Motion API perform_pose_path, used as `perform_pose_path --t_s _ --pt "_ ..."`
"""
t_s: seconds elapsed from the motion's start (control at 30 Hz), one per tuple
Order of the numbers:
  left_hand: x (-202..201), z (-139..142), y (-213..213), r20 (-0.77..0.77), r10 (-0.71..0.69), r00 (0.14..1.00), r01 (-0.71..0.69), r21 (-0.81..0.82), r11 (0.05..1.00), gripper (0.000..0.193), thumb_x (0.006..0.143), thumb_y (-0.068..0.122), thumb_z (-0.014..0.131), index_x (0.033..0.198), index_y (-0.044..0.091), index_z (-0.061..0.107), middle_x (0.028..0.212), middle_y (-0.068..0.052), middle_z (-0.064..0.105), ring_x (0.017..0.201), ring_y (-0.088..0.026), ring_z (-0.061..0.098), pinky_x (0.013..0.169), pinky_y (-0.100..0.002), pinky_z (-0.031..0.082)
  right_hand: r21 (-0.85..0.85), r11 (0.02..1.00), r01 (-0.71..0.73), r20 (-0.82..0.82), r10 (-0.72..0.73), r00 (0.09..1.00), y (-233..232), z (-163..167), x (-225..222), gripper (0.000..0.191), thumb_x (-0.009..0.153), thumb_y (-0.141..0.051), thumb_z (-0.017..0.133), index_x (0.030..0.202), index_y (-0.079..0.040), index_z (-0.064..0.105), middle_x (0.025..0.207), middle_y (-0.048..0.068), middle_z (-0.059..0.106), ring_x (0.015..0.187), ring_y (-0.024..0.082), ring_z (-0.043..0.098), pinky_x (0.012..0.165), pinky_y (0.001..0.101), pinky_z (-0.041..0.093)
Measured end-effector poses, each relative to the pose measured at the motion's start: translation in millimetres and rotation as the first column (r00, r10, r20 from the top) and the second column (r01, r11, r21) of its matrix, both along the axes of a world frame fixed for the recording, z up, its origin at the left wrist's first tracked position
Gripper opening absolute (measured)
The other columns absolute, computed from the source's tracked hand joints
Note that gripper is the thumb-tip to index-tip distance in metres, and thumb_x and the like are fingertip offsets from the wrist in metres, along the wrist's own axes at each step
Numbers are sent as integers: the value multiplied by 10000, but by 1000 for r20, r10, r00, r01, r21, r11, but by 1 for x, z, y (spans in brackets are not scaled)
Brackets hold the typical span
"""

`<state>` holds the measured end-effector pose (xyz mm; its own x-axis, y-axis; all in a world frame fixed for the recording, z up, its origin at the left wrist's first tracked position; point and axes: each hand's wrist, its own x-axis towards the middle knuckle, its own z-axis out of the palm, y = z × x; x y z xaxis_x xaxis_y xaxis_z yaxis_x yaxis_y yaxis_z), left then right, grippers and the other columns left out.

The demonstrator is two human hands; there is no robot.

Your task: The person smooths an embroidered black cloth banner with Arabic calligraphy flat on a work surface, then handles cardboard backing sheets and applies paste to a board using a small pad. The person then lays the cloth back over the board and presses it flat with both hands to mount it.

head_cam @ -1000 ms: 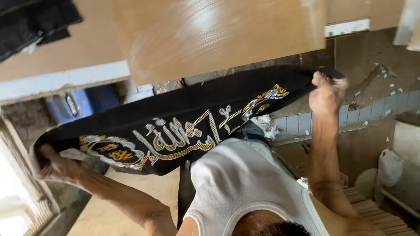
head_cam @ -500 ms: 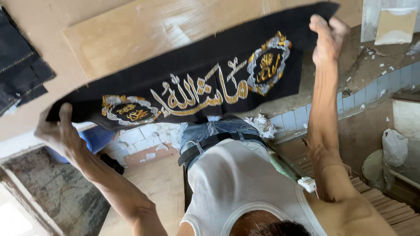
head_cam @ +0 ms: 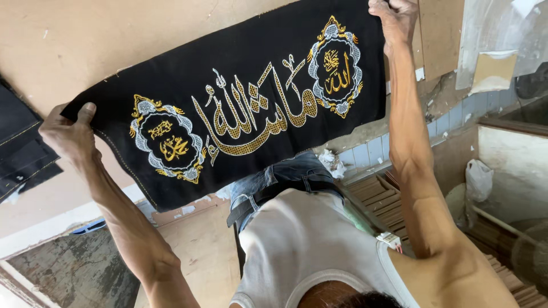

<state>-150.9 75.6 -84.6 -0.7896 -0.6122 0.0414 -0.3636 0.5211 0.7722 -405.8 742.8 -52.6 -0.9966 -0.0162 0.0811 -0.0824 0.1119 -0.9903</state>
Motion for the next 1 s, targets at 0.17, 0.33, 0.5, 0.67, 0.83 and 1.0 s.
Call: perform_pose_path --t_s 0.17,0.33,0.5,0.67,0.83,1.0 --pt "2 -19 -9 53 29 998 -27 -50 998 234 860 -12 919 1082 29 854 871 -75 787 641 -94 598 560 -257 450 33 998 52 122 -55 991 -2 -11 -13 402 894 75 803 672 -88 510 707 -48 591 698 53 608 675 233 515" --pt "0 -29 -14 36 -25 999 32 -193 981 239 818 -20 886 1052 17 855 898 -61 797 647 -88 636 574 -251 489 98 991 89 145 -102 984 4 -23 -14 616 905 57 860 632 -142 344 658 -94 400 627 6 405 578 206 387" --pt "-4 -23 -9 78 56 995 -40 -193 980 195 857 -21 916 1034 21 847 810 -81 769 594 -116 598 525 -271 428 96 995 -6 275 -20 961 9 -22 -22 138 868 72 793 882 -63 765 937 52 786 828 83 724 791 219 592" --pt "-7 -8 -6 -32 -108 994 101 -175 979 216 850 -30 931 1024 -43 803 902 -121 764 773 -190 695 721 -334 587 -96 988 -117 356 144 923 2 -24 -43 221 916 86 819 1033 28 641 1073 175 788 965 228 779 917 317 643" --pt "-9 -11 -11 -171 -88 981 68 -119 991 252 820 19 899 1029 -42 771 912 -109 767 788 -146 708 716 -286 576 -202 979 5 341 65 938 -17 -25 -47 404 851 240 760 1236 179 652 1109 286 780 941 317 785 888 351 631" --pt "-15 -20 -18 -52 94 994 -97 -46 994 311 842 99 964 857 -47 690 771 -86 697 681 -148 634 638 -273 538 -103 994 -26 295 55 954 -29 -20 -47 367 774 219 707 1099 73 619 1029 219 758 905 265 732 884 337 607"
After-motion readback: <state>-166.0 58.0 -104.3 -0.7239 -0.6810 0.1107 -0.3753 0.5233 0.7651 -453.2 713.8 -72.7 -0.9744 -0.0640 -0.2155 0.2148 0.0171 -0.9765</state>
